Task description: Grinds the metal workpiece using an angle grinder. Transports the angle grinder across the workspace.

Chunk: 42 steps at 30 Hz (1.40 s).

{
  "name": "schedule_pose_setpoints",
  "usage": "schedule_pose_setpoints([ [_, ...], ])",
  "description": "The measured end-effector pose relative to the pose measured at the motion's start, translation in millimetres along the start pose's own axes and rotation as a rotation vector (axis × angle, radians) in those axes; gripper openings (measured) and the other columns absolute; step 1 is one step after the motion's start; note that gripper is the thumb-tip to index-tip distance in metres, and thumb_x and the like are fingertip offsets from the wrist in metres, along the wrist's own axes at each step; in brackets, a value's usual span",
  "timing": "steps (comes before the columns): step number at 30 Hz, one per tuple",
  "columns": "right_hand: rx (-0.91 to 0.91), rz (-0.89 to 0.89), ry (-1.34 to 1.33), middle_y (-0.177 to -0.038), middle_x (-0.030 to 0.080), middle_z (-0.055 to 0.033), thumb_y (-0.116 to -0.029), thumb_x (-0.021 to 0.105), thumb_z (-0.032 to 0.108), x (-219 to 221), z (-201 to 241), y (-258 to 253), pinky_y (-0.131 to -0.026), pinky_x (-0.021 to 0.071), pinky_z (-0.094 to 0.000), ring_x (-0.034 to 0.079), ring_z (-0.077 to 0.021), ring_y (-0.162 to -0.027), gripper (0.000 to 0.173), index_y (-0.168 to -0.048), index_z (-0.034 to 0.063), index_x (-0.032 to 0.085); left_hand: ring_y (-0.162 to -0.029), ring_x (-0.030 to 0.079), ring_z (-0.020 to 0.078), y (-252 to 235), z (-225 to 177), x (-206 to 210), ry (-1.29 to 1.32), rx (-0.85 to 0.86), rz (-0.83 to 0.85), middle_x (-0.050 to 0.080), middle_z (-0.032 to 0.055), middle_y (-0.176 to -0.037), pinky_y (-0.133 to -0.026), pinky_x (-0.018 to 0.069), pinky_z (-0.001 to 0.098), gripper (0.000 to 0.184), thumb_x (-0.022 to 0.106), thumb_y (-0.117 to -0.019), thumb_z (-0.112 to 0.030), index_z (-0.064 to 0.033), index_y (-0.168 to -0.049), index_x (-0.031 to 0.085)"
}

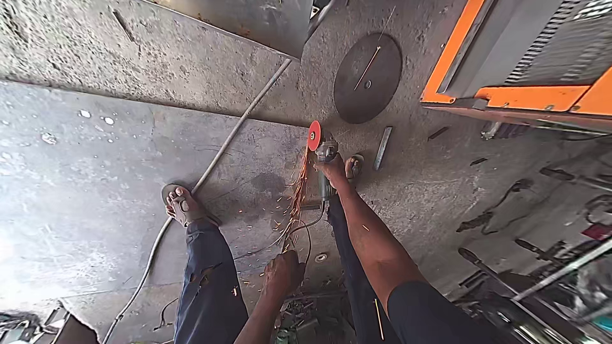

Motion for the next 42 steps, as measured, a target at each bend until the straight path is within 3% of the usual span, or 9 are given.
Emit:
schedule_pose_setpoints([
  [10,-0.012,-0.015,0.035,-0.11,0.068,-0.0211,-0.0621,0.091,0.029,-0.2,-0.8,-2.1,-0.085,0.0545,-0.0618,0.067,-0.0373,-0.102,0.083,-0.132,0.004,0.053,-0.105,0.069,0.0343,-1.0,2.3,1.5,0.02,0.013,0.003,0.072,0.0139,-0.108,-0.086,0.0541,0.0606,0.04,0.054,-0.0984,-0.047,-0.0112,-0.109,0.068],
  [15,-0.052,0.002,0.036,-0.118,0.067,-0.0223,-0.0661,0.091,0.028,-2.2,3.7,-2.3,-0.093,0.0536,-0.0605,0.065,-0.0362,-0.109,0.084,-0.135,0.0025,0.052,-0.103,0.07,0.0341,2.9,-0.1,-0.5,-0.005,-0.026,-0.037,0.072,0.0144,-0.105,-0.083,0.0553,0.0588,0.042,0.053,-0.0981,-0.049,-0.0109,-0.107,0.067],
  [19,-0.029,-0.001,0.014,-0.116,0.068,-0.0207,-0.0657,0.091,0.027,0.7,-0.1,-2.2,-0.091,0.0552,-0.0598,0.067,-0.0349,-0.107,0.081,-0.134,0.0042,0.054,-0.117,0.063,0.0346,16.3,-13.3,-9.8,-0.049,-0.011,-0.279,0.064,0.0158,-0.128,-0.097,0.0518,0.053,0.036,0.056,-0.0964,-0.032,-0.0073,-0.121,0.066],
  [21,-0.024,0.002,-0.014,-0.115,0.067,-0.0213,-0.0649,0.091,0.025,1.0,0.8,1.1,-0.089,0.0546,-0.0604,0.066,-0.0354,-0.106,0.081,-0.134,0.0047,0.053,-0.107,0.068,0.0336,29.1,-26.6,-18.9,0.019,0.059,-0.384,0.061,0.0172,-0.13,-0.087,0.0578,0.0497,0.035,0.052,-0.098,-0.02,-0.0062,-0.129,0.059],
  [24,-0.033,0.005,-0.023,-0.114,0.067,-0.0214,-0.0638,0.091,0.027,1.9,-0.6,-0.1,-0.089,0.055,-0.0607,0.066,-0.0357,-0.106,0.084,-0.135,0.0044,0.052,-0.078,0.07,0.0245,44.8,-44.7,-21.7,0.375,0.406,-0.508,0.069,0.0112,-0.099,-0.068,0.0595,0.0437,0.029,0.053,-0.0985,-0.022,-0.0061,-0.122,0.06],
  [25,-0.028,0.002,-0.018,-0.114,0.068,-0.0214,-0.0636,0.091,0.026,2.0,-0.8,-0.5,-0.089,0.0549,-0.0608,0.066,-0.0359,-0.106,0.084,-0.135,0.0043,0.052,-0.072,0.066,0.0185,46.7,-51.1,-18.2,0.599,0.583,-0.453,0.068,0.0071,-0.091,-0.064,0.0578,0.0383,0.03,0.058,-0.0973,-0.022,-0.0052,-0.121,0.062],
  [28,-0.029,0.002,0.004,-0.115,0.067,-0.0225,-0.0652,0.092,0.027,2.4,-0.7,-0.6,-0.089,0.0536,-0.0612,0.066,-0.0371,-0.106,0.084,-0.135,0.0028,0.052,-0.076,0.066,0.0135,52.6,-75.2,-3.9,1.094,0.922,-0.061,0.07,0.0065,-0.098,-0.068,0.0591,0.0324,0.045,0.067,-0.096,-0.017,-0.0011,-0.137,0.058],
  [33,-0.016,-0.022,0.019,-0.117,0.067,-0.0219,-0.0634,0.091,0.025,2.5,1.8,1.8,-0.091,0.0535,-0.0611,0.065,-0.0366,-0.109,0.085,-0.136,0.0039,0.053,-0.104,0.068,0.0123,57.9,-91.3,5.6,0.884,1.014,0.038,0.071,0.01,-0.121,-0.094,0.0573,0.0349,0.042,0.063,-0.0942,-0.007,-0.0028,-0.136,0.062],
  [42,-0.034,-0.027,0.013,-0.115,0.067,-0.0208,-0.0638,0.091,0.026,4.5,0.8,1.9,-0.091,0.0543,-0.0603,0.066,-0.0352,-0.109,0.083,-0.134,0.0035,0.053,-0.098,0.066,0.0069,60.0,-87.6,4.8,0.997,1.125,0.185,0.07,0.0057,-0.116,-0.089,0.0561,0.0289,0.044,0.066,-0.0879,0.003,-0.0019,-0.131,0.062],
])
Point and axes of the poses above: each hand's wrist, its own y-axis away from the middle knuckle, its own x-axis out of the palm, z = x × y, the point moved 5 cm from there along -y, towards the middle knuckle
